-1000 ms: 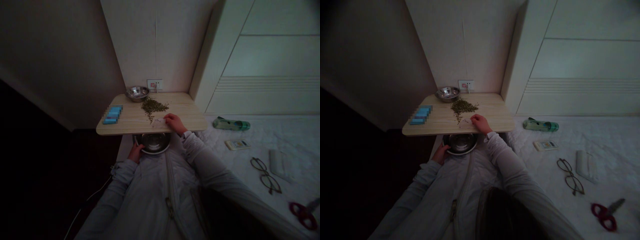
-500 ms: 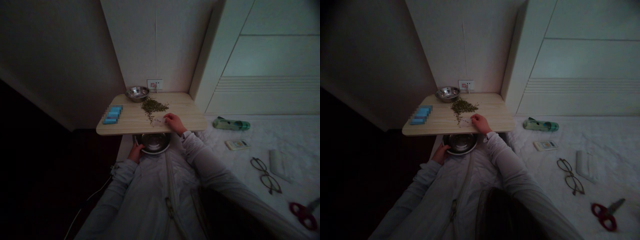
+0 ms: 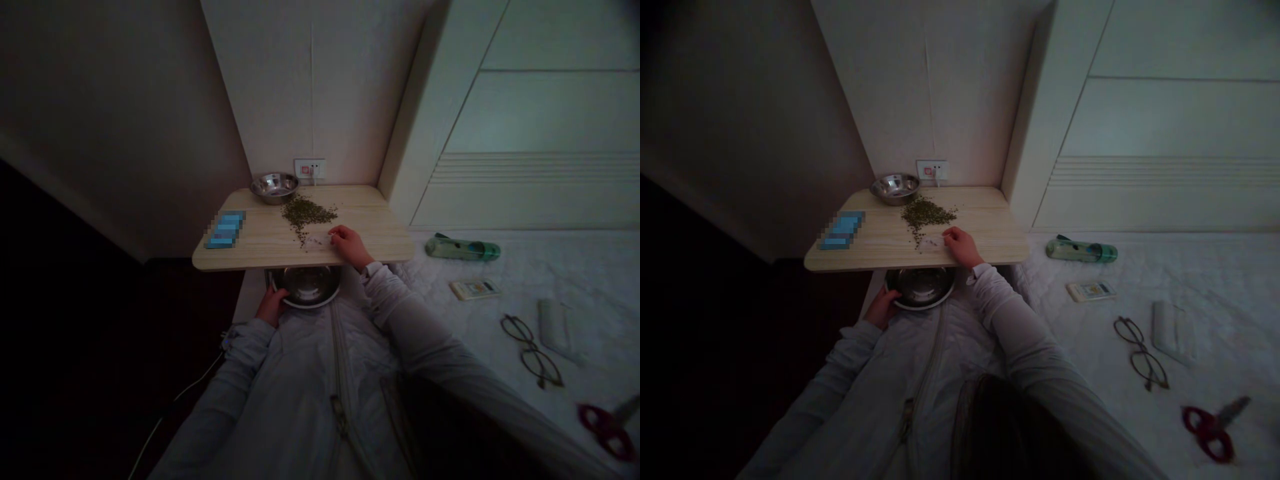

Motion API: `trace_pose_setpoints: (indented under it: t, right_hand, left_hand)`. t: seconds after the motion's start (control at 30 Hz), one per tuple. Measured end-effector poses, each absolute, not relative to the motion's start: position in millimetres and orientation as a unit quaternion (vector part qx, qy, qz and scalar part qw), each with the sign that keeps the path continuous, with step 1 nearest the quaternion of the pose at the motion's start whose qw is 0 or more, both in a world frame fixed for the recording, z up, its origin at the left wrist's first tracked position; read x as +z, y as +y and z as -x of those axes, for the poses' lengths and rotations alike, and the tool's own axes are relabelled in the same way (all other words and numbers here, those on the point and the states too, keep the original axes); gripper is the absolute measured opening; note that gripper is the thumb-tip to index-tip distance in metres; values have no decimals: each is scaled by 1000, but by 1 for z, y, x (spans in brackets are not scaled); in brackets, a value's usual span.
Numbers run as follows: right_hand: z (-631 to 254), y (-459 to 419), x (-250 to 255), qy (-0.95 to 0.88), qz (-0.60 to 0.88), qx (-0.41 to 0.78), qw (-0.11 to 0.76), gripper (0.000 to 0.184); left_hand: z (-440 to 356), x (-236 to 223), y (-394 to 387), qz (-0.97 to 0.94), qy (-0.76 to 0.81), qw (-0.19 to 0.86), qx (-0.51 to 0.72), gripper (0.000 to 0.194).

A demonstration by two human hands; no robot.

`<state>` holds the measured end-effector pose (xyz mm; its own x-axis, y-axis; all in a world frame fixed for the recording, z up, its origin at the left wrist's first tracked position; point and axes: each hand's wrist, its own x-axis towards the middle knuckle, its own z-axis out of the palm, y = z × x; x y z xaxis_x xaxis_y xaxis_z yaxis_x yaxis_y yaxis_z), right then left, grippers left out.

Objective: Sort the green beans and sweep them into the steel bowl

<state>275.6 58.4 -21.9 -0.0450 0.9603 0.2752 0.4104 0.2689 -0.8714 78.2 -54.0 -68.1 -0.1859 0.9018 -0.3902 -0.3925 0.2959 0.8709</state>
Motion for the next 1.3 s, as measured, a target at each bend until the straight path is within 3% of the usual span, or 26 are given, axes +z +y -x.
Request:
trace_pose_setpoints:
  t: [0.2,1.3]
  right_hand:
    - [-276,59,-23,-659,517,318,444,20]
    - [-274,53,-16,-669,508,358,407,23]
  left_hand:
    - [-80,-64,-55,-236,538,598,545,48]
    - [-78,-70,-53,-238,543,591,546,42]
